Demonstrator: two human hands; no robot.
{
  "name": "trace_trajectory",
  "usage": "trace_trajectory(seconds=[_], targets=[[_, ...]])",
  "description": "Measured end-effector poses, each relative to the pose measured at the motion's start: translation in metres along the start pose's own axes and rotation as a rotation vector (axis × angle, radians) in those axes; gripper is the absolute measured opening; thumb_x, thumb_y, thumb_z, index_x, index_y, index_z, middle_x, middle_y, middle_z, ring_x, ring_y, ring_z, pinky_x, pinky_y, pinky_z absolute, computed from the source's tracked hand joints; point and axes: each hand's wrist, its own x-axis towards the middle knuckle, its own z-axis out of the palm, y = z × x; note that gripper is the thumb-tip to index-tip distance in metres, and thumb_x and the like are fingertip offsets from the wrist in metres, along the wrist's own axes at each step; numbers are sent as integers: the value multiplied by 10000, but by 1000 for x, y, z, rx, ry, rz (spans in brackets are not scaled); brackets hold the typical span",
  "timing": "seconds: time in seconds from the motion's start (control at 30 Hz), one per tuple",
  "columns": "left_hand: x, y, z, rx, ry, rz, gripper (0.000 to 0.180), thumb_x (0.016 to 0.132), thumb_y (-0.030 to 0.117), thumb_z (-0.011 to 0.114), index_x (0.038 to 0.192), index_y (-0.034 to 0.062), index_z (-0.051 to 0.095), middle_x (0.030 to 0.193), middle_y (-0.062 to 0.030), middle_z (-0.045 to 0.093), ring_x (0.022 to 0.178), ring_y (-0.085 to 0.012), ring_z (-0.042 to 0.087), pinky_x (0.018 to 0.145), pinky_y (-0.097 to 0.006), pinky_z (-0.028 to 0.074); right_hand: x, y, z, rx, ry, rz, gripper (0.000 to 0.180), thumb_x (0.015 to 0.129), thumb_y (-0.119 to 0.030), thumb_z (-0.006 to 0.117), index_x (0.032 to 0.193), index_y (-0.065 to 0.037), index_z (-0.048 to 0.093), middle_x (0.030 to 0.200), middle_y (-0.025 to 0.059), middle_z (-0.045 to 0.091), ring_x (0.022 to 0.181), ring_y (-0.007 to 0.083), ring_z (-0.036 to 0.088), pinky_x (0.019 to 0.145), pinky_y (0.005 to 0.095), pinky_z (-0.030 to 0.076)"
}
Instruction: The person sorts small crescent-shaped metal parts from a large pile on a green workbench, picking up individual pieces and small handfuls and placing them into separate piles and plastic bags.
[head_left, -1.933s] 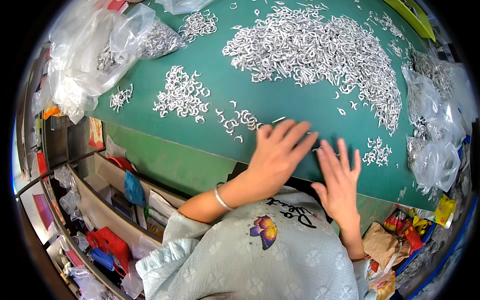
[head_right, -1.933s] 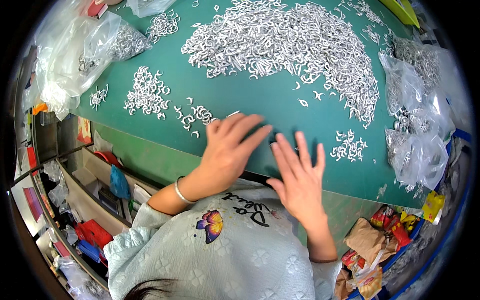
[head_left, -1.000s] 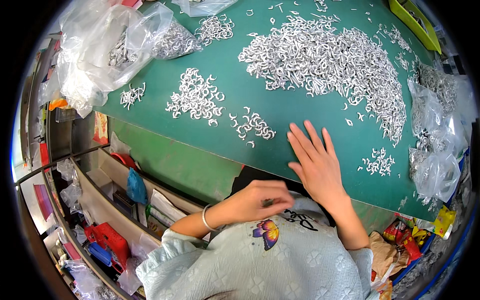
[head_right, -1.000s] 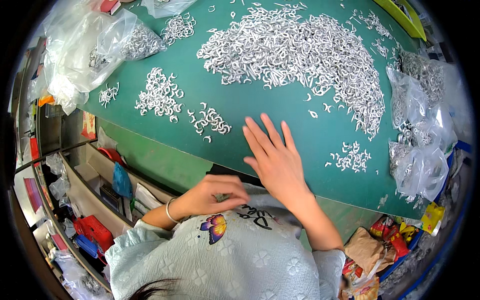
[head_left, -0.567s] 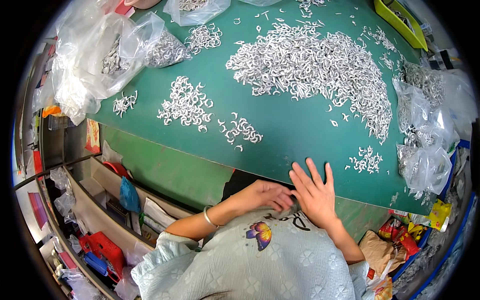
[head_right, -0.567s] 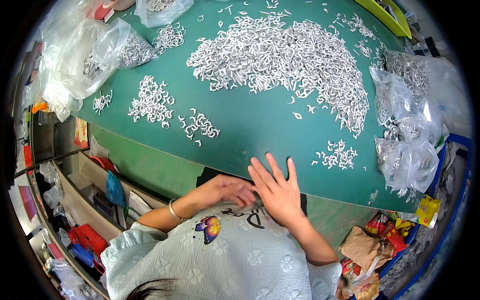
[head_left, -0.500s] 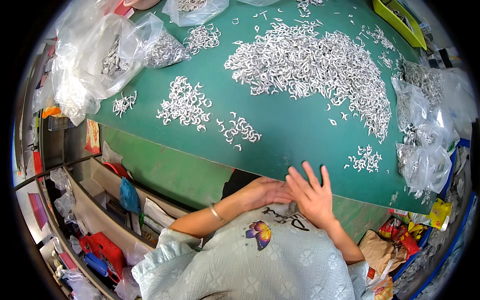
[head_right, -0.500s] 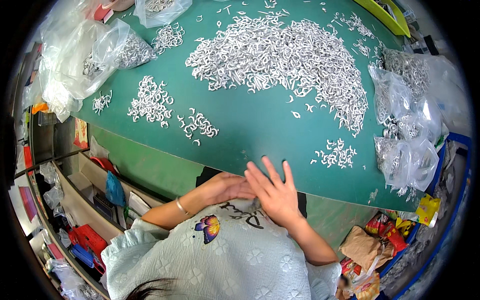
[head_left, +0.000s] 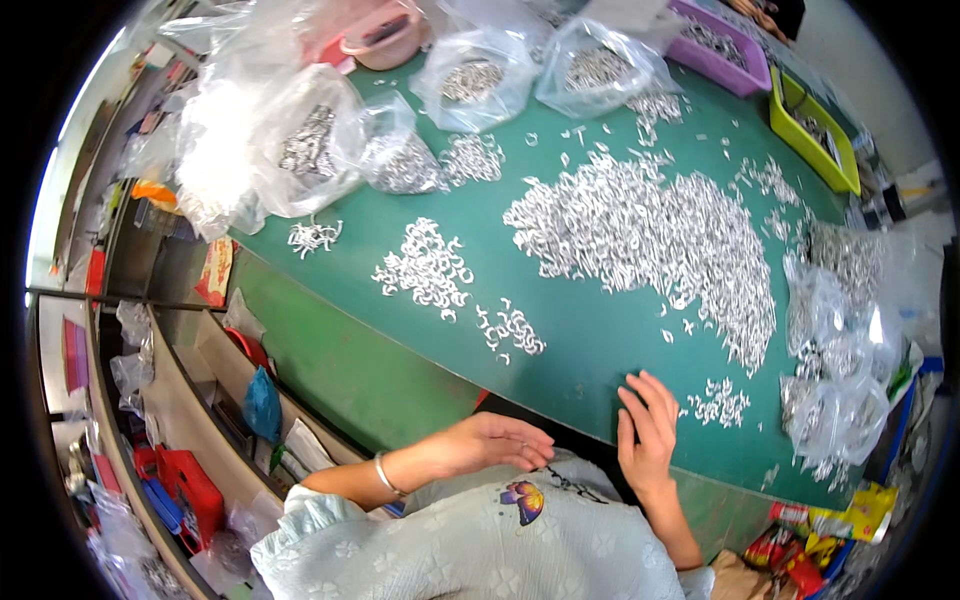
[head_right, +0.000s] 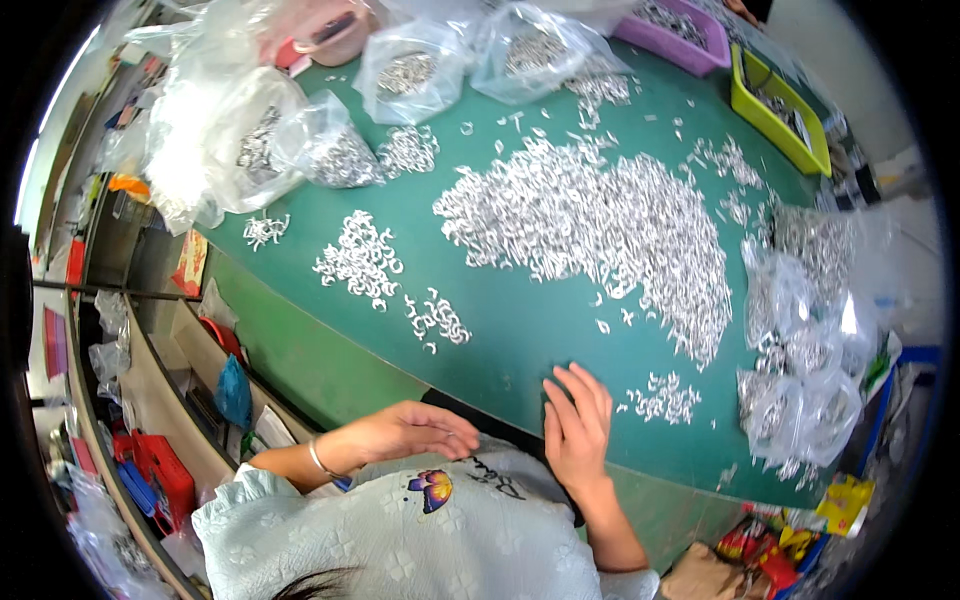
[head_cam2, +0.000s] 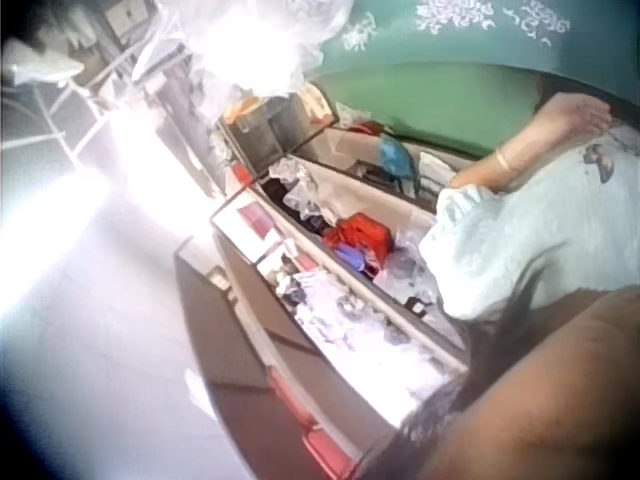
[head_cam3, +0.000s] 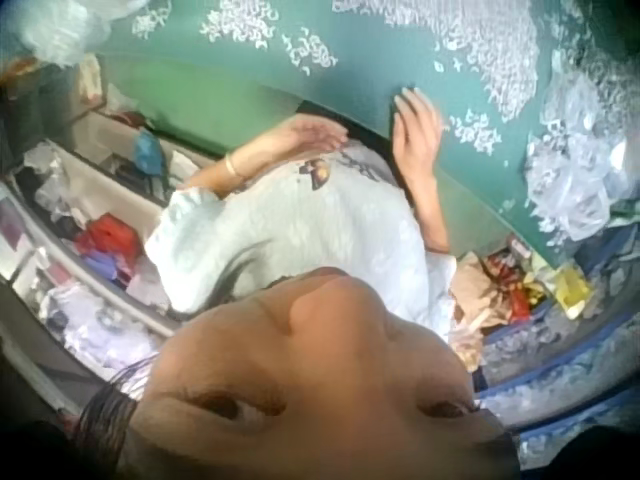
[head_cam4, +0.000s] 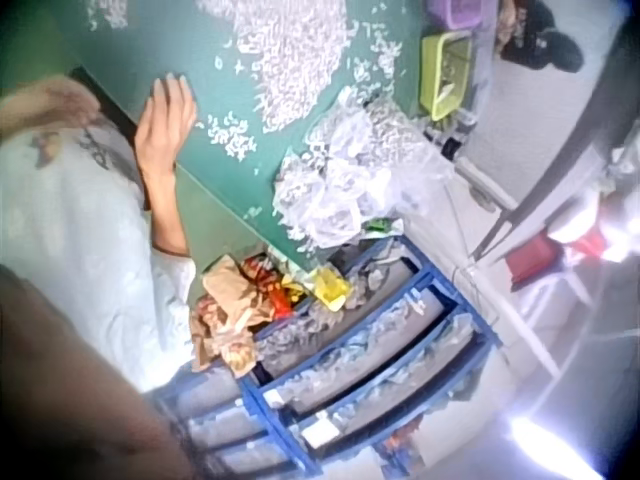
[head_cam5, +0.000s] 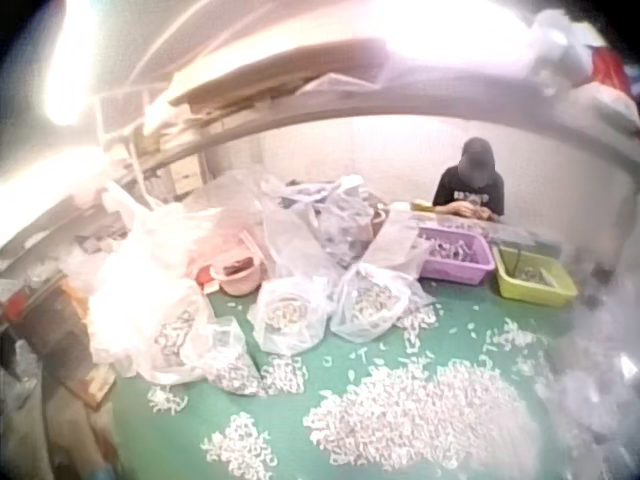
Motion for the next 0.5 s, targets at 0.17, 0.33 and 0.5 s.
trace_trajectory(seconds=[0.17, 0.33, 0.5], targets=[[10, 116, -22, -143, 161, 434, 377, 984, 65, 475, 1331, -82, 459, 1344, -231, 527, 1251, -308, 532, 1083, -393, 431, -1, 1, 8, 4, -11, 18, 234, 783, 38, 650, 1016, 32, 673, 1159, 151, 624, 1131, 350, 575, 933, 445, 439], [73, 278, -69, -333, 351, 995, 608, 888, -130, 395, 1454, -97, 175, 1464, -356, 230, 1360, -394, 359, 1133, -489, 363, -1, 4, 6, 20, -25, 4, 212, 788, 32, 648, 997, 28, 680, 1147, 155, 626, 1133, 352, 576, 938, 438, 441], [125, 276, -63, 17, 666, 1129, 531, 889, -98, 417, 1411, -54, 329, 1437, -195, 383, 1292, -317, 467, 1038, -407, 424, 7, 12, -11, 188, 67, 175, 212, 824, 29, 618, 1029, 33, 671, 1158, 161, 636, 1175, 364, 557, 1009, 435, 410]])
